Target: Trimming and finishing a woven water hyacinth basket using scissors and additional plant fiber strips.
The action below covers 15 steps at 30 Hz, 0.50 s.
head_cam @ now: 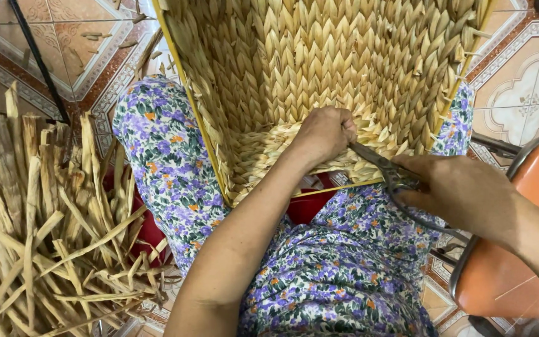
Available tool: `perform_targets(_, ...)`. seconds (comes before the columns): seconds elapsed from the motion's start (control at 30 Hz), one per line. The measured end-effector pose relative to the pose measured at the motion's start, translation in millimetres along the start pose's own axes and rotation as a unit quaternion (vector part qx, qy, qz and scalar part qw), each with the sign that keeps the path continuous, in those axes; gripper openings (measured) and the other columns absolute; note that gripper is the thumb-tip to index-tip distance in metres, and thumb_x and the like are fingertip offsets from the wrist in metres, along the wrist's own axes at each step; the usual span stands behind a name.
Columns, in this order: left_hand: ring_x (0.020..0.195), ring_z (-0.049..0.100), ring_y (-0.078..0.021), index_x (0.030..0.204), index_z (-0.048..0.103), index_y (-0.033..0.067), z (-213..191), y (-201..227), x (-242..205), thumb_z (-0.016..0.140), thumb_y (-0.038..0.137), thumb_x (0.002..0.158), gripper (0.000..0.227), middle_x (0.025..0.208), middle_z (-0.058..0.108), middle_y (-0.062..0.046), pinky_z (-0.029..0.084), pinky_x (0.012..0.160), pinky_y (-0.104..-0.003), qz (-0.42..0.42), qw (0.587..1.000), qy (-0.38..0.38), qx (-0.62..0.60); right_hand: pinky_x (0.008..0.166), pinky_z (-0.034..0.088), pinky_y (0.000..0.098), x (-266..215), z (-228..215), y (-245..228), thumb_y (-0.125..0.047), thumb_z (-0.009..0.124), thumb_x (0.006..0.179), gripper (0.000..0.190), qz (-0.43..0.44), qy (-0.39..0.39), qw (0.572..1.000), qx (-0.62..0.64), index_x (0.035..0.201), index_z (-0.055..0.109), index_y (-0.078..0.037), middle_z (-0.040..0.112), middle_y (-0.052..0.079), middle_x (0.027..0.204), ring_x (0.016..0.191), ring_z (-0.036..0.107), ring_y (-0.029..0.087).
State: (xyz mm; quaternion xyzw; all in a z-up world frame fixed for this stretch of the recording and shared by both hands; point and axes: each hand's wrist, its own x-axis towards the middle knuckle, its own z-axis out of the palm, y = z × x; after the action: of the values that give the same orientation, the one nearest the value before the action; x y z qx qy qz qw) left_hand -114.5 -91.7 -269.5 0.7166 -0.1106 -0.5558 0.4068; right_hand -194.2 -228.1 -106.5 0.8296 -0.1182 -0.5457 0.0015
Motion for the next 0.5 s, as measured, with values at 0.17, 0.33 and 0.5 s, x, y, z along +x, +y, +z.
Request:
perform_targets(0.17,0.068,0.06,-0.0153,0.086,0.06,-0.0007,-33.0,-6.3,5.3,0.046,-0.005,0.099,0.02,0.081,0.064,-0.011,0.06,0.061,-0.028,0.072,0.977,0.189,-0.067,0.065,0.061,0.035,5.9,12.7,8.9,-0.048,0.068,0.088,0.06,-0.027,0.019,0.999,0.008,0.143,0.059,-0.025,0.076,0.006,0.068,0.062,0.073,0.021)
perform_targets(0.33,0.068,0.063,-0.0184,0.101,0.06,0.0,-58.4,17.5,-26.1,0.042,-0.014,0.091,0.024,0.082,0.064,-0.013,0.057,0.061,-0.026,0.073,0.971,0.191,0.123,0.061,0.059,0.038,16.9,32.4,22.8,-0.048,0.07,0.084,0.062,-0.061,0.066,0.996,0.023,0.14,0.06,-0.025,0.076,0.005,0.067,0.059,0.072,0.022)
perform_targets(0.5,0.085,0.066,-0.0242,0.107,0.063,-0.0041,-37.4,-11.7,4.2,0.046,-0.012,0.093,0.023,0.099,0.062,-0.02,0.063,0.077,-0.029,-0.016,0.958,0.074,0.277,0.059,0.059,0.0328,7.9,14.9,11.8,-0.052,0.067,0.09,0.061,-0.035,0.029,0.998,-0.047,0.145,0.058,-0.028,0.077,0.003,0.07,0.06,0.072,0.018)
